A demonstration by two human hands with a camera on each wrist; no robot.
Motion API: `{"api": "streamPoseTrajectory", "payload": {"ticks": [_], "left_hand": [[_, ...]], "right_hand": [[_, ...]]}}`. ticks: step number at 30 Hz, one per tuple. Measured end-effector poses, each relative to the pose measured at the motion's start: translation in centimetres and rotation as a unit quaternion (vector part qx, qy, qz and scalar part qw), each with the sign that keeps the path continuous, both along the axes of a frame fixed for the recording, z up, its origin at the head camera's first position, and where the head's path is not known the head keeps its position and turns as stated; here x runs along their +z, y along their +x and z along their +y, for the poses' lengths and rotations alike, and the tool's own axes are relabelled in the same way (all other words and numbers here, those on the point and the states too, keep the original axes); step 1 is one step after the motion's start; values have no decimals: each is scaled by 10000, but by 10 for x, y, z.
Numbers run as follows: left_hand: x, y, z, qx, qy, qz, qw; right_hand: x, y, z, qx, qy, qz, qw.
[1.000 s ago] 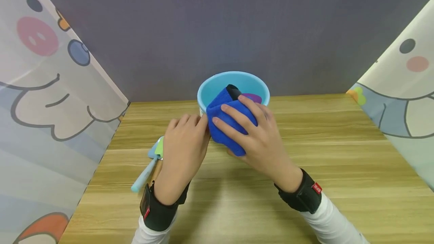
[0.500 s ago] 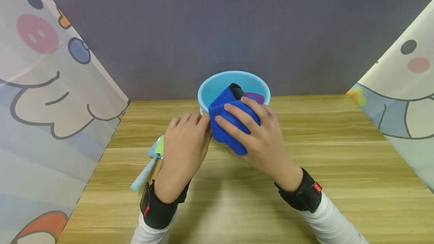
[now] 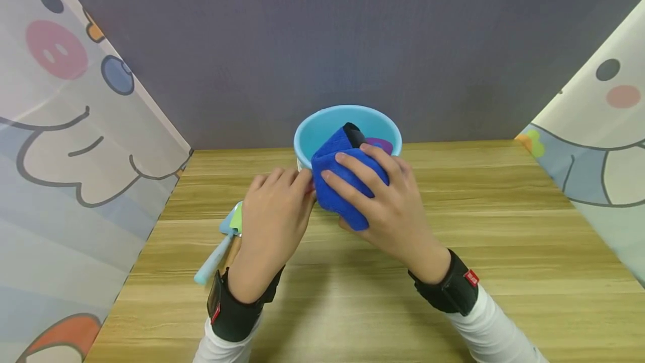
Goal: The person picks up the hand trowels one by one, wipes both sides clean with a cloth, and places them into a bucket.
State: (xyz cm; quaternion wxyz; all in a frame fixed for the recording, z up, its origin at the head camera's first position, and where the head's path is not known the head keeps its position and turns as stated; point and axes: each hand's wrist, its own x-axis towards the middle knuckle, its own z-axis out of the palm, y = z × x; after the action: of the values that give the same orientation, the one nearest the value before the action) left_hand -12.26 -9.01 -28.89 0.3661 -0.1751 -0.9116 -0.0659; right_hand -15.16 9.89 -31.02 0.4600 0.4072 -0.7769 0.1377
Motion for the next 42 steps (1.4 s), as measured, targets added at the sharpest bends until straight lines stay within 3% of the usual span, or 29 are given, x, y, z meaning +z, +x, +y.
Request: {"api": "streamPoseTrajectory", "payload": {"ticks": [42], "left_hand": [[5,3,-6,-217,521,108,9983]], "right_hand": [[3,-7,10,-81,-404,-126,9991]]}}
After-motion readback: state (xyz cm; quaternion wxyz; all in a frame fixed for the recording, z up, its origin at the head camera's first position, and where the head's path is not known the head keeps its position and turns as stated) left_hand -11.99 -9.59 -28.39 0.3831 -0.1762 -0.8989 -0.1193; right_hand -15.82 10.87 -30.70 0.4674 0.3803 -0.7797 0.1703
